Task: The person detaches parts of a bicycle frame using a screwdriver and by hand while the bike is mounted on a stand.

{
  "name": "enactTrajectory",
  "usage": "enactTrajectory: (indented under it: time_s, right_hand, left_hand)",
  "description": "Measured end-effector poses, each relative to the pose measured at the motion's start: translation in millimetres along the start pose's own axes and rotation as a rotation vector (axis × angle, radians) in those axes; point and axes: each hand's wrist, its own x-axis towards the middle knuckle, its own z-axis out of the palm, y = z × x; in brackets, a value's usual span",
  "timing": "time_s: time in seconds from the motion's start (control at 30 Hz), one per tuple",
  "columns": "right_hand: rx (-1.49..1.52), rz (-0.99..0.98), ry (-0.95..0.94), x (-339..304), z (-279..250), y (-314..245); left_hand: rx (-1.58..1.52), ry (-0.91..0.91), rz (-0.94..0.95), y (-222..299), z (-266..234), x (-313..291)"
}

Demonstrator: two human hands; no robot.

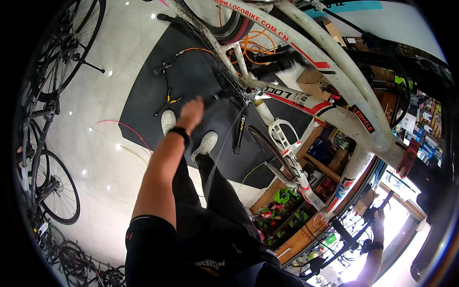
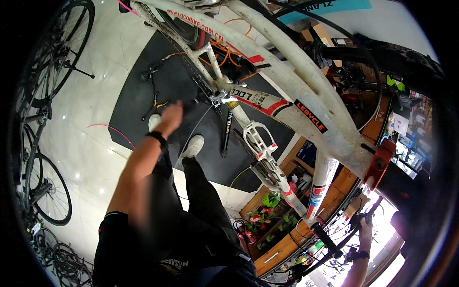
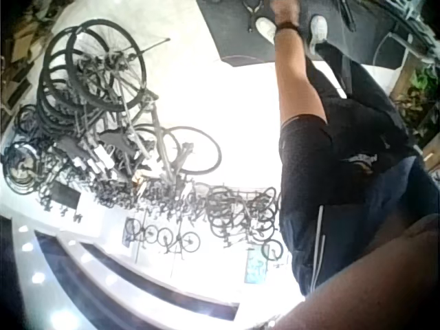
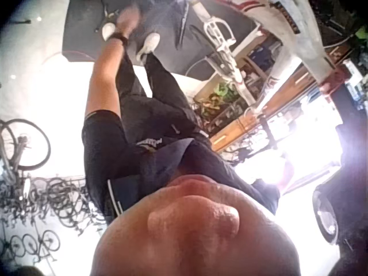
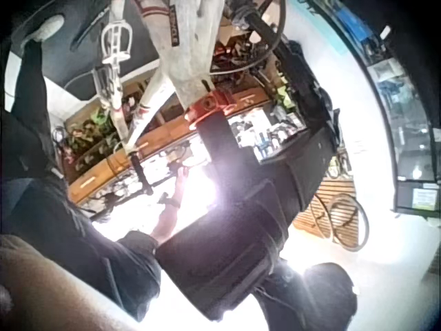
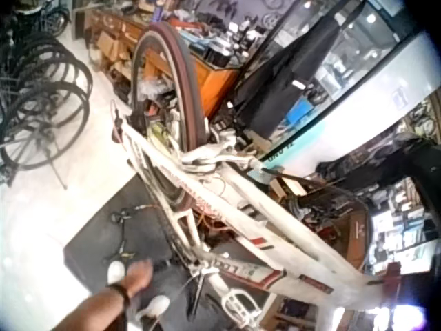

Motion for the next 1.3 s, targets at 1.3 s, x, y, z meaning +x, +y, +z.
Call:
enactTrajectory:
  time_s: [1.3]
  right_hand:
    - [-0.200,-0.198,0.133,5.0,-7.0,-1.0]
  left_hand:
    - [-0.026,0.217,-0.022,-43.2,-118.6,29.7]
